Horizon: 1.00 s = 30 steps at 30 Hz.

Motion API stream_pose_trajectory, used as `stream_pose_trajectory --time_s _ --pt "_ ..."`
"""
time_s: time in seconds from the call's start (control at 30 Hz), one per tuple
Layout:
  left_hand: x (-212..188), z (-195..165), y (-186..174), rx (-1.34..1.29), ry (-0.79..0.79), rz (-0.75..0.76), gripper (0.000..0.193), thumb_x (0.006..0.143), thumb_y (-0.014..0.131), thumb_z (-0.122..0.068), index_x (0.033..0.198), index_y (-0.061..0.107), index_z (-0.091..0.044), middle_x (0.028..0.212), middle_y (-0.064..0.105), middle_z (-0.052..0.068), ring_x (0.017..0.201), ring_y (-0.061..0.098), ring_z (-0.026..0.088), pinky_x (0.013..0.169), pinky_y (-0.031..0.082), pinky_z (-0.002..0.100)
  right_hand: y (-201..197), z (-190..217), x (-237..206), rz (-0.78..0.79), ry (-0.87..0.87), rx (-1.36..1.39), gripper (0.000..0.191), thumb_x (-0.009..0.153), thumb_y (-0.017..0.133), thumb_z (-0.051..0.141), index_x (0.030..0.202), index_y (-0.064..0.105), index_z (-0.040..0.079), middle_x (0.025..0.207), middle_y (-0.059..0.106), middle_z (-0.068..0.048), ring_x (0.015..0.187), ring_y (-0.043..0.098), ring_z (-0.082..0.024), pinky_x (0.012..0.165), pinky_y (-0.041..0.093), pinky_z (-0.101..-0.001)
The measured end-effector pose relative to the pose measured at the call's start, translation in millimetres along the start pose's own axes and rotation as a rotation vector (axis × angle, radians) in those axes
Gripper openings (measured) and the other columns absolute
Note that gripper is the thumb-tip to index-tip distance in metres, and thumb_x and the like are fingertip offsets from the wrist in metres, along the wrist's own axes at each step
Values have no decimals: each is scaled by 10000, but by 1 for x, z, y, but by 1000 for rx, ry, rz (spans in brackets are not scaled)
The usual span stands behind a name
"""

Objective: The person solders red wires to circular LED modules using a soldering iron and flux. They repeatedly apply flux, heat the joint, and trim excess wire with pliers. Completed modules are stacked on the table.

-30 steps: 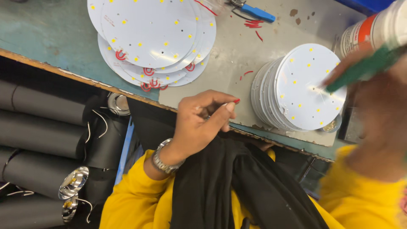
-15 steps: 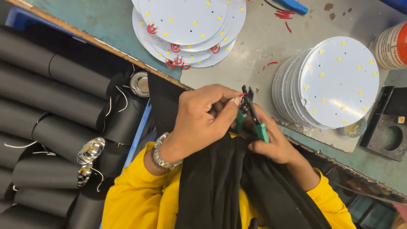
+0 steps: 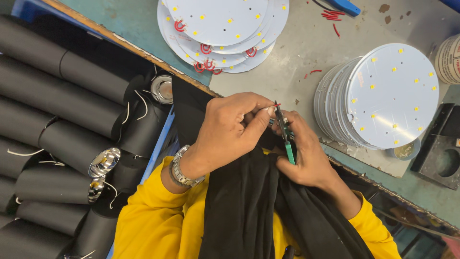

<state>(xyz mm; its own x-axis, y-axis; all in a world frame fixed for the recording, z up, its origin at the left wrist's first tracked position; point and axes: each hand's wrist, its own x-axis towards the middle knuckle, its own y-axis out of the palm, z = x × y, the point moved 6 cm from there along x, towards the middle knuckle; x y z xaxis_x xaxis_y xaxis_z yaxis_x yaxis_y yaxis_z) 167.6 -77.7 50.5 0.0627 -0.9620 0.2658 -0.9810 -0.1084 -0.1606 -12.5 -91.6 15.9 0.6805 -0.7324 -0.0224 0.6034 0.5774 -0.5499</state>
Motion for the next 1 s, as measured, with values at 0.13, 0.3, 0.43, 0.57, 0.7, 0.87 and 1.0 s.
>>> stream_pose_trajectory --time_s 0.13,0.3,0.43,0.57,0.7,0.87,1.0 --pt "0 2 0 3 -1 -10 103 973 704 -69 1050 726 -3 881 751 81 649 721 113 579 530 246 2 1 4 -3 27 -5 744 637 630 29 1365 481 40 1032 556 -124 945 612 -293 888 518 -380" --pt "0 4 1 -23 4 -3 109 983 693 -69 1064 723 0 892 751 74 673 729 108 595 541 243 2 -4 2 8 74 15 652 625 632 21 1266 516 56 941 545 -84 825 580 -241 791 507 -352" --pt "-1 5 -1 -31 11 2 112 982 686 -63 1067 721 2 901 751 72 688 733 111 613 551 243 2 -7 1 24 110 77 626 641 605 11 1260 523 55 897 532 -63 779 561 -195 736 521 -316" --pt "-1 6 -3 -32 3 0 96 984 688 -62 1048 723 0 889 749 70 687 740 108 608 551 241 4 -7 2 29 98 104 587 652 606 5 1231 514 44 904 548 -55 762 566 -175 722 514 -299" --pt "-1 7 -4 -42 -10 -9 89 978 700 -62 1040 723 -3 884 747 69 656 723 103 589 540 240 5 -11 4 28 92 107 570 656 612 2 1217 520 35 882 561 -47 734 564 -166 698 508 -282" --pt "-2 9 -7 -7 12 -28 88 974 703 -48 1049 725 -7 877 732 66 659 686 107 603 518 255 8 -23 2 29 168 146 494 676 616 -1 1163 538 31 805 586 -26 664 549 -102 637 466 -246" --pt "-3 13 -10 -28 11 -39 96 969 695 -37 1055 724 -7 868 721 64 642 653 110 598 500 257 16 -31 0 29 217 138 464 674 630 -8 1129 553 36 768 588 -17 627 515 -74 609 429 -227"
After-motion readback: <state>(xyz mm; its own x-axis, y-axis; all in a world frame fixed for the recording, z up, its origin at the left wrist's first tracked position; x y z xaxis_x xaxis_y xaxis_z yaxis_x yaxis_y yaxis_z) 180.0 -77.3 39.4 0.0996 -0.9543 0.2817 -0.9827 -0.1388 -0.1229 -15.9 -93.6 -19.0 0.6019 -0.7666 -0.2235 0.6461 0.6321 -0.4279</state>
